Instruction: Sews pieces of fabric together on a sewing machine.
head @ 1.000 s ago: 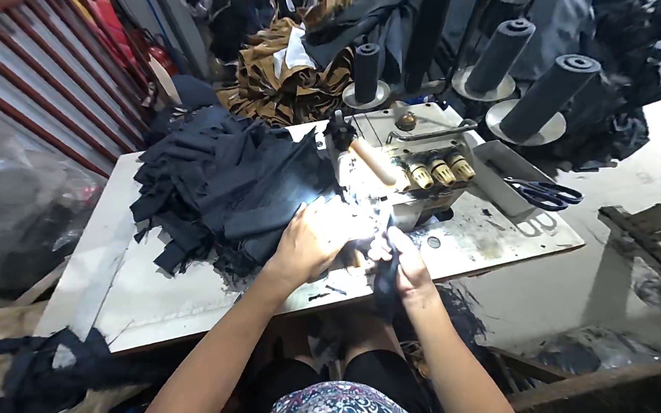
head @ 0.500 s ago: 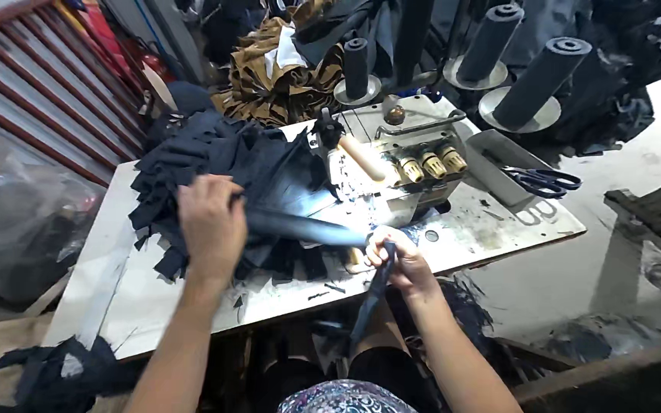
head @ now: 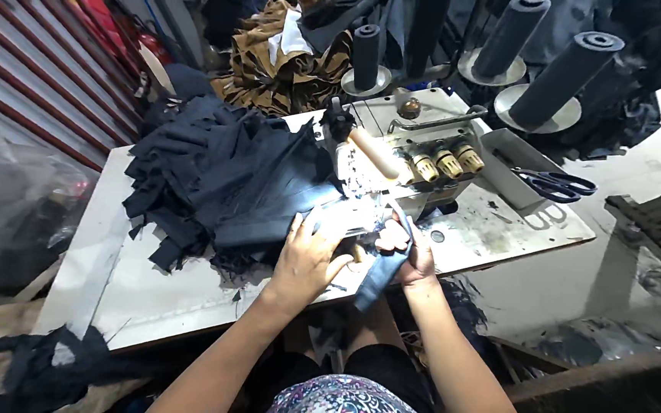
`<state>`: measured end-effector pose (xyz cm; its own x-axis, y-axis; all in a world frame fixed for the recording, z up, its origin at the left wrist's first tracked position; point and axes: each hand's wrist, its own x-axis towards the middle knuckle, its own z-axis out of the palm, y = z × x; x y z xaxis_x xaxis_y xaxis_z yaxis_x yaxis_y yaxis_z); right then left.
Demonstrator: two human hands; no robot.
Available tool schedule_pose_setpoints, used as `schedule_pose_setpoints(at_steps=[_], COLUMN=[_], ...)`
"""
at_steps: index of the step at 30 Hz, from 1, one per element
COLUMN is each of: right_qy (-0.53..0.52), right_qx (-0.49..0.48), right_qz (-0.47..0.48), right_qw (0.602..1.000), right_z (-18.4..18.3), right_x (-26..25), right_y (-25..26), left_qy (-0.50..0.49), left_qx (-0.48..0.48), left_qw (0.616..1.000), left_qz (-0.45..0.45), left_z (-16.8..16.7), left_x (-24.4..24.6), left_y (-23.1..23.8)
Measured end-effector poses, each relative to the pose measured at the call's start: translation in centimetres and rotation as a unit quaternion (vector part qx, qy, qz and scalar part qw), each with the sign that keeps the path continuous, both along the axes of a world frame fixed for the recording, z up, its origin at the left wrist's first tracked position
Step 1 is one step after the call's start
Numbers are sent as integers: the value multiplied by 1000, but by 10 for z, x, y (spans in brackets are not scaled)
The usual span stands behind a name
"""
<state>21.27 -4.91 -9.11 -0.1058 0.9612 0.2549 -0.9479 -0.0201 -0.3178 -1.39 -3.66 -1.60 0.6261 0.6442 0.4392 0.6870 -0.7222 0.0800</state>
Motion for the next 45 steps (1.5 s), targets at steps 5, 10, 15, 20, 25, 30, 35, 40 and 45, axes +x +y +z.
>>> schedule_pose_setpoints(at_steps=[5, 10, 15, 20, 25, 30, 35, 40, 45], right_qy=[-32, -133, -348, -257, -196, -180, -107, -104, -117], right_qx=[-33, -87, 22, 253, 122, -25, -39, -97, -104], right_qz=[-32, -73, -45, 88, 38, 30, 15, -38, -55], right_qw=[998, 985, 936, 928, 972, 983, 993, 989, 986], right_z=[7, 15, 46, 63, 50, 15, 12, 22, 24], right_x=[-2, -2, -26, -17, -2, -8, 9, -1, -4], right_y=[3, -3, -35, -51, -30, -11, -6, 3, 2], left_qy=[5, 18, -171, -241, -99, -78, -32, -24, -22], left_qx=[-34, -80, -141, -74, 25, 13, -5, -10, -37], left_qw=[999, 996, 975, 968, 975, 996, 998, 1000, 999], left_qz=[0, -29, -19, -5, 197, -46, -46, 6, -16], left_z=[9, 22, 37, 72, 81, 16, -1, 3, 15], left_x=[4, 2, 13, -23, -88, -23, -5, 8, 12], left_y=[12, 38, -11, -34, 35, 8, -2, -3, 19])
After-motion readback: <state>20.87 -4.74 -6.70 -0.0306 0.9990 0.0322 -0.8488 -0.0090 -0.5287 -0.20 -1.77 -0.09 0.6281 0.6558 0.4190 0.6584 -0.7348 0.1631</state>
